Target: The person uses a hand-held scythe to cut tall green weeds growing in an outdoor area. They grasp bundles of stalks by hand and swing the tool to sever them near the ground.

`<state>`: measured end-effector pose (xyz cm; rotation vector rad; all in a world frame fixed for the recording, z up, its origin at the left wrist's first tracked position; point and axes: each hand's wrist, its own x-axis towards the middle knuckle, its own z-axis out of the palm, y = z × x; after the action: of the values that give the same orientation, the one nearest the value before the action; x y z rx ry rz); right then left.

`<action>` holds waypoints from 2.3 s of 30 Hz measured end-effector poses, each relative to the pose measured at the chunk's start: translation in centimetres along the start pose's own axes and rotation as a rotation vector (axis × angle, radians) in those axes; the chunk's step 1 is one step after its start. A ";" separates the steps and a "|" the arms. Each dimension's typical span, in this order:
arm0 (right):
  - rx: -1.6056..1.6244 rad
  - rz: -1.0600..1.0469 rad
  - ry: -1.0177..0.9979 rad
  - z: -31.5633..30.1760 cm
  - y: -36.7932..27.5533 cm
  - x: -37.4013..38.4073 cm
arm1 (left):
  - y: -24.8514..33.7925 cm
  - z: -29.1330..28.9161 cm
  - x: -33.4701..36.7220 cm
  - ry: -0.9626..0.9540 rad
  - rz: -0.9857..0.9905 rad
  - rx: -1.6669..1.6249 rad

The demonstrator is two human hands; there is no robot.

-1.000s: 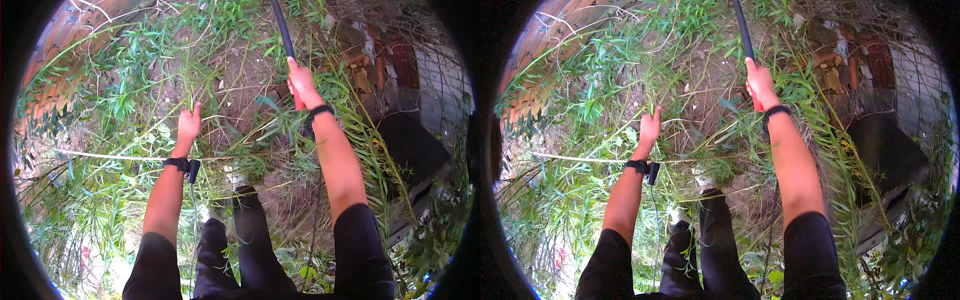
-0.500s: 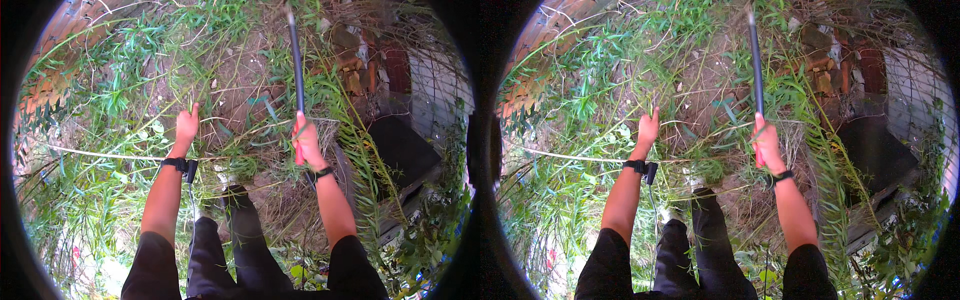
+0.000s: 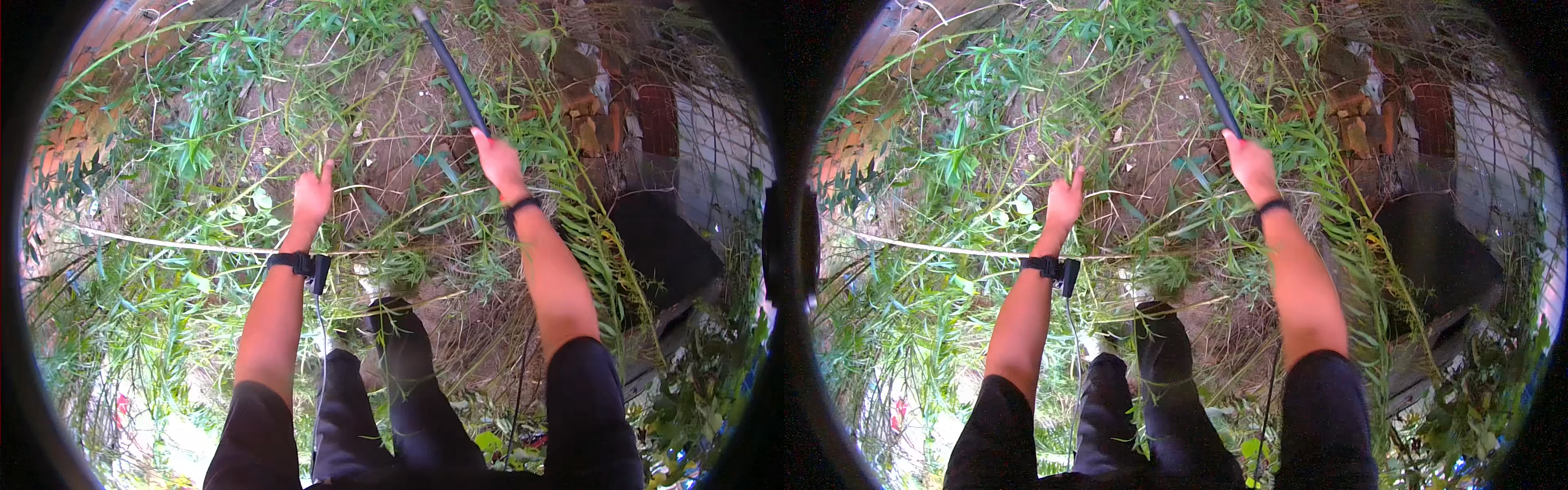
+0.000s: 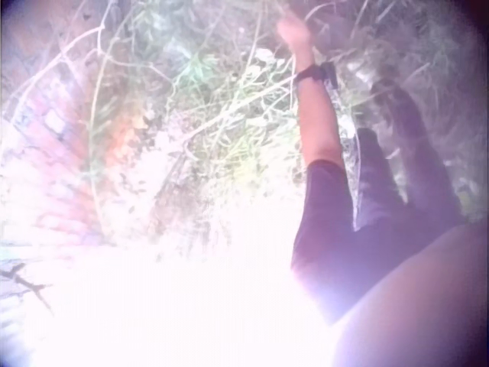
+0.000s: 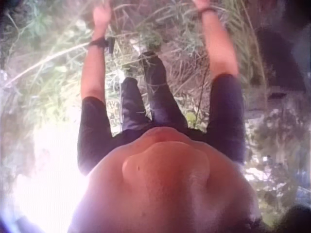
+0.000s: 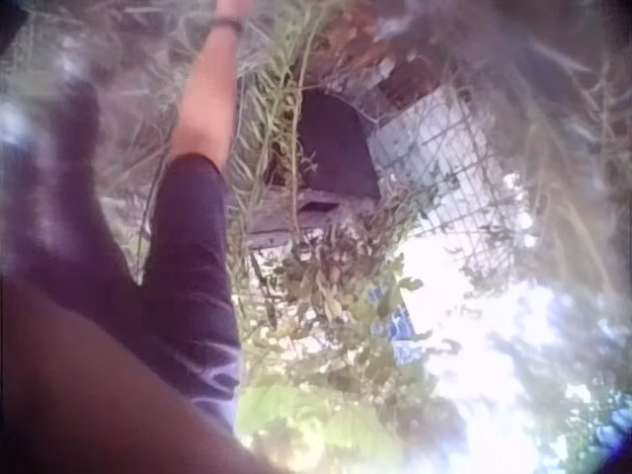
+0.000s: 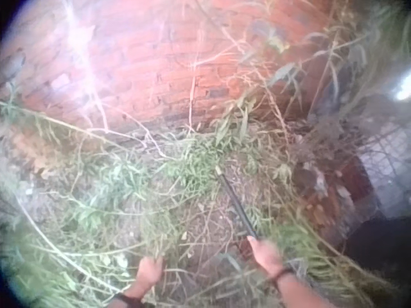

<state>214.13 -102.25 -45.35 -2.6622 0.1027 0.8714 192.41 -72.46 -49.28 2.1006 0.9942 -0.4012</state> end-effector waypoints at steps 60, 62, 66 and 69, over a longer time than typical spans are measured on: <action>0.607 0.116 -0.829 3.6 -7.7 -44.2 | -6.6 -6.1 -29.2 0.062 0.308 0.568; 0.541 0.081 -0.897 6.6 -9.8 -45.2 | -9.1 -7.0 -32.8 0.022 0.249 0.486; 0.526 0.047 -0.840 12.6 -12.4 -44.1 | -12.3 -9.0 -39.8 -0.062 0.146 0.315; 0.520 0.061 -0.810 16.3 -11.1 -46.3 | -17.1 -12.7 -47.1 -0.119 0.020 0.330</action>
<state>169.38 -87.98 -27.30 -1.6968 0.1791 1.6073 148.45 -80.56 -23.33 2.3444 0.8834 -0.7121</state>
